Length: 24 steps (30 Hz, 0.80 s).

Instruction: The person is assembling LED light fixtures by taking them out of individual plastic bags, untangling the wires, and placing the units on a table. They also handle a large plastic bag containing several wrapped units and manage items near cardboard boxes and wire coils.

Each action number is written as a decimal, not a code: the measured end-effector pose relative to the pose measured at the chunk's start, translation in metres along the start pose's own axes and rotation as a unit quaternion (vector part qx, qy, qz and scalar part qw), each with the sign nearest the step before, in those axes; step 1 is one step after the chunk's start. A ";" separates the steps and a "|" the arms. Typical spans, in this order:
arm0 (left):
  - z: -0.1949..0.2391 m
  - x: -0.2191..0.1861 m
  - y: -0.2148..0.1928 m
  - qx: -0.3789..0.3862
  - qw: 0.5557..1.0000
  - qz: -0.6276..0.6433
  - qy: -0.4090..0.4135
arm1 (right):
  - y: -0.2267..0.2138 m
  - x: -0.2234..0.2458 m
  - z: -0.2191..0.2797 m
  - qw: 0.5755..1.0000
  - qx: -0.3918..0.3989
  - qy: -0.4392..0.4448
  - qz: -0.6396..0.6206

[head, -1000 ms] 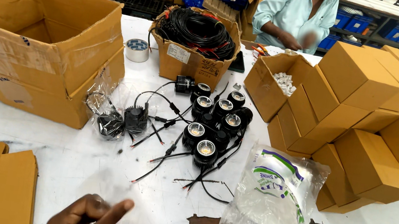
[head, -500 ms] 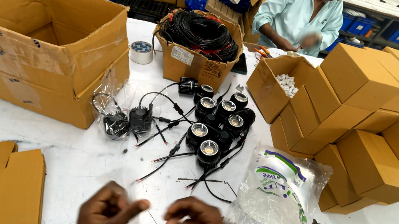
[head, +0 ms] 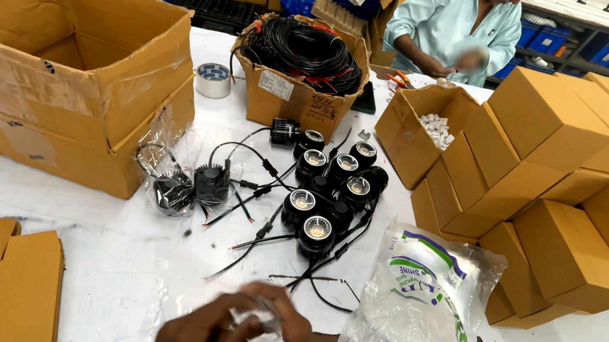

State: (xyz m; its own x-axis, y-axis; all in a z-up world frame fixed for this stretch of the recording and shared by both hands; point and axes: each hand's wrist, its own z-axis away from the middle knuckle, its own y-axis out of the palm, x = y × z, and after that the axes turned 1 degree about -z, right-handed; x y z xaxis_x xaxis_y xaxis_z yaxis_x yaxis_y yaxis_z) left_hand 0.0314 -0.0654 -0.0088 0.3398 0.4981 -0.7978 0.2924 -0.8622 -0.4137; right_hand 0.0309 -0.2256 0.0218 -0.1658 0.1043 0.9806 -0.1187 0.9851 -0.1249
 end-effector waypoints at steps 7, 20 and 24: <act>-0.008 -0.006 -0.033 -0.039 0.987 -0.116 -0.100 | -0.022 -0.029 -0.013 0.991 -0.125 0.026 -0.033; -0.010 0.013 -0.072 -0.159 0.975 -0.105 -0.110 | -0.068 0.004 -0.027 0.991 0.122 -0.054 0.008; -0.016 0.000 -0.073 -0.170 0.972 -0.133 -0.093 | -0.071 -0.018 -0.071 0.898 -0.137 -0.176 0.378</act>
State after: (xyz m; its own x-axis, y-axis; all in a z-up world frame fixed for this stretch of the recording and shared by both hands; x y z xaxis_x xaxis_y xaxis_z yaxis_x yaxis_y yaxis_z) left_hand 0.0240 -0.0009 0.0284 0.0544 0.6465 -0.7610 0.6373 -0.6092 -0.4720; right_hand 0.1113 -0.2879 0.0239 -0.4028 0.7557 0.5163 0.3955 0.6525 -0.6464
